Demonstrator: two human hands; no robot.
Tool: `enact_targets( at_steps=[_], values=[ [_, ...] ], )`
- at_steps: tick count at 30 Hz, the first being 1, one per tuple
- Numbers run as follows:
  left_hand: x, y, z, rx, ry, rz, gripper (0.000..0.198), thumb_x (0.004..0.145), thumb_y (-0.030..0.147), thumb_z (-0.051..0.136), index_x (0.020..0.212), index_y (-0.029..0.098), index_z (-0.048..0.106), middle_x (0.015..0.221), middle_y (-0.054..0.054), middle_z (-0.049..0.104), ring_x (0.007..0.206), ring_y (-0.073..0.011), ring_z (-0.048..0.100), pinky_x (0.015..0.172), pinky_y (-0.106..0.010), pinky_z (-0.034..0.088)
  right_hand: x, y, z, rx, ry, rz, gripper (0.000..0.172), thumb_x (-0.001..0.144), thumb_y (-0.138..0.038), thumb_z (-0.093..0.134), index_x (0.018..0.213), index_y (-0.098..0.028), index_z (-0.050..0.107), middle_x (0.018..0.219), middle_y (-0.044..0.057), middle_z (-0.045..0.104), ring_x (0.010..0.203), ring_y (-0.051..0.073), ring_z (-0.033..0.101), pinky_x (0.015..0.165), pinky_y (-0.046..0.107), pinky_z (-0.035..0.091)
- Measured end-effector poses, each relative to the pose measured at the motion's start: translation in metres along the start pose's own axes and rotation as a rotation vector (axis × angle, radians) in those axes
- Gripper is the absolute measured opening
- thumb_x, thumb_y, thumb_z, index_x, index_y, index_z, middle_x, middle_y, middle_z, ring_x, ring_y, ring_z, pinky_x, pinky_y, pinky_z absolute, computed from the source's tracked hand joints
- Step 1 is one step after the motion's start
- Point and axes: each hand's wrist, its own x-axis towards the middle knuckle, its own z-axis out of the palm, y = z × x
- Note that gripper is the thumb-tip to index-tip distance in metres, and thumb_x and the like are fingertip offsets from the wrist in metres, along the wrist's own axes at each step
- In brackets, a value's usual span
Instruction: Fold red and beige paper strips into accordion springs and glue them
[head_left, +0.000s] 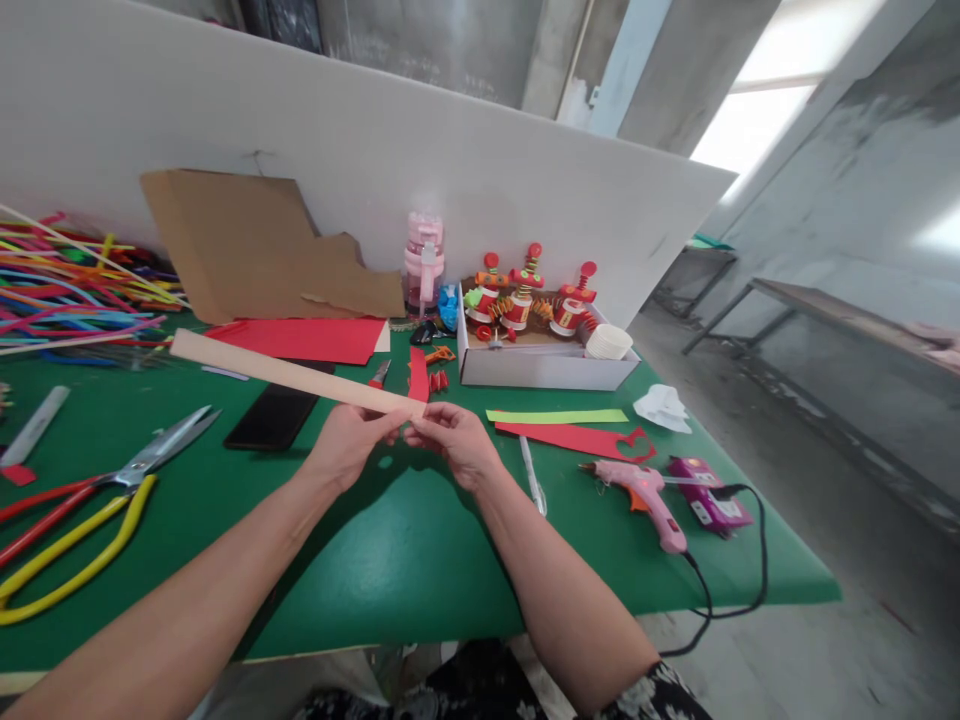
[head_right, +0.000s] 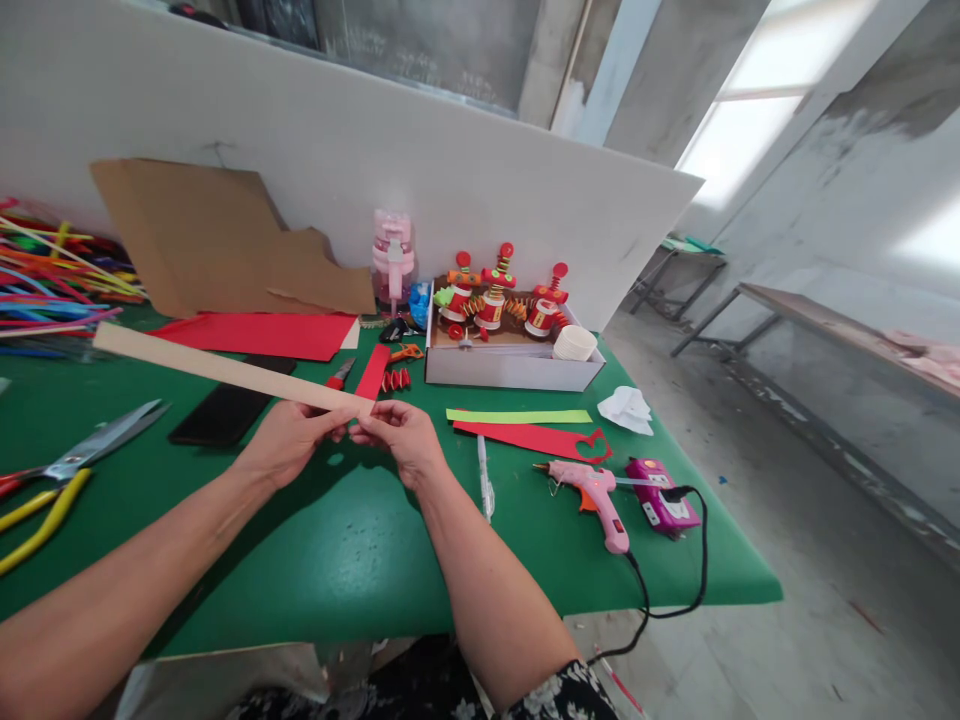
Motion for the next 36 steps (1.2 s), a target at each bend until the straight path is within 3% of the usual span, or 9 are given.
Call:
enact_targets(
  at_steps=[4, 10, 15, 20, 26, 32, 36],
  values=[
    [-0.001, 0.001, -0.001, 0.059, -0.045, 0.016, 0.033, 0.054, 0.039, 0.084, 0.069, 0.013, 0.071, 0.056, 0.0, 0.061, 0.051, -0.0126, 0.05, 0.049, -0.025, 0.04, 0.003, -0.002, -0.004, -0.013, 0.062, -0.036, 0.036, 0.049, -0.035, 0.091, 0.068, -0.015, 0.068, 0.063, -0.002, 0.068, 0.058, 0.009, 0.062, 0.065, 0.023, 0.051],
    [-0.003, 0.002, 0.003, -0.073, -0.139, -0.129, 0.037, 0.053, 0.038, 0.086, 0.077, 0.014, 0.075, 0.068, -0.004, 0.069, 0.06, -0.0142, 0.058, 0.053, -0.025, 0.045, 0.005, 0.007, -0.002, -0.047, 0.154, -0.132, 0.026, 0.054, -0.033, 0.087, 0.064, -0.017, 0.069, 0.061, -0.003, 0.066, 0.055, 0.009, 0.056, 0.061, 0.024, 0.048],
    [-0.002, 0.0, 0.004, -0.099, -0.073, -0.126, 0.037, 0.048, 0.038, 0.089, 0.069, 0.012, 0.073, 0.062, -0.004, 0.068, 0.056, -0.0126, 0.055, 0.053, -0.025, 0.044, 0.004, 0.007, 0.001, 0.008, 0.111, -0.106, 0.026, 0.055, -0.033, 0.087, 0.063, -0.018, 0.068, 0.059, -0.004, 0.065, 0.055, 0.008, 0.056, 0.061, 0.022, 0.048],
    [-0.002, 0.0, 0.002, -0.068, -0.141, -0.123, 0.032, 0.051, 0.035, 0.087, 0.067, 0.013, 0.072, 0.06, -0.003, 0.067, 0.053, -0.0114, 0.054, 0.05, -0.024, 0.042, 0.004, 0.004, 0.0, 0.042, 0.002, -0.058, 0.025, 0.055, -0.032, 0.087, 0.066, -0.017, 0.071, 0.063, -0.003, 0.068, 0.059, 0.007, 0.058, 0.064, 0.021, 0.047],
    [-0.003, 0.004, 0.002, -0.028, -0.147, -0.156, 0.025, 0.049, 0.029, 0.083, 0.064, 0.012, 0.071, 0.057, -0.003, 0.066, 0.048, -0.01, 0.052, 0.047, -0.023, 0.041, 0.007, 0.004, -0.003, 0.039, 0.098, -0.133, 0.024, 0.051, -0.028, 0.088, 0.067, -0.019, 0.073, 0.068, -0.003, 0.071, 0.064, 0.009, 0.06, 0.068, 0.023, 0.047],
    [-0.002, 0.005, 0.002, -0.007, -0.121, -0.186, 0.025, 0.048, 0.026, 0.079, 0.067, 0.01, 0.073, 0.056, -0.003, 0.067, 0.047, -0.0093, 0.053, 0.046, -0.021, 0.041, 0.01, -0.001, -0.006, 0.118, 0.165, -0.118, 0.031, 0.058, -0.046, 0.084, 0.061, -0.019, 0.069, 0.058, -0.004, 0.065, 0.056, 0.009, 0.054, 0.062, 0.024, 0.046],
    [-0.002, 0.005, 0.002, -0.044, -0.078, -0.192, 0.024, 0.046, 0.025, 0.078, 0.065, 0.01, 0.071, 0.055, -0.002, 0.066, 0.046, -0.0094, 0.053, 0.046, -0.021, 0.042, 0.008, -0.003, -0.005, 0.05, 0.155, -0.204, 0.026, 0.056, -0.035, 0.086, 0.071, -0.021, 0.072, 0.067, -0.004, 0.069, 0.061, 0.01, 0.057, 0.066, 0.025, 0.048]
  ],
)
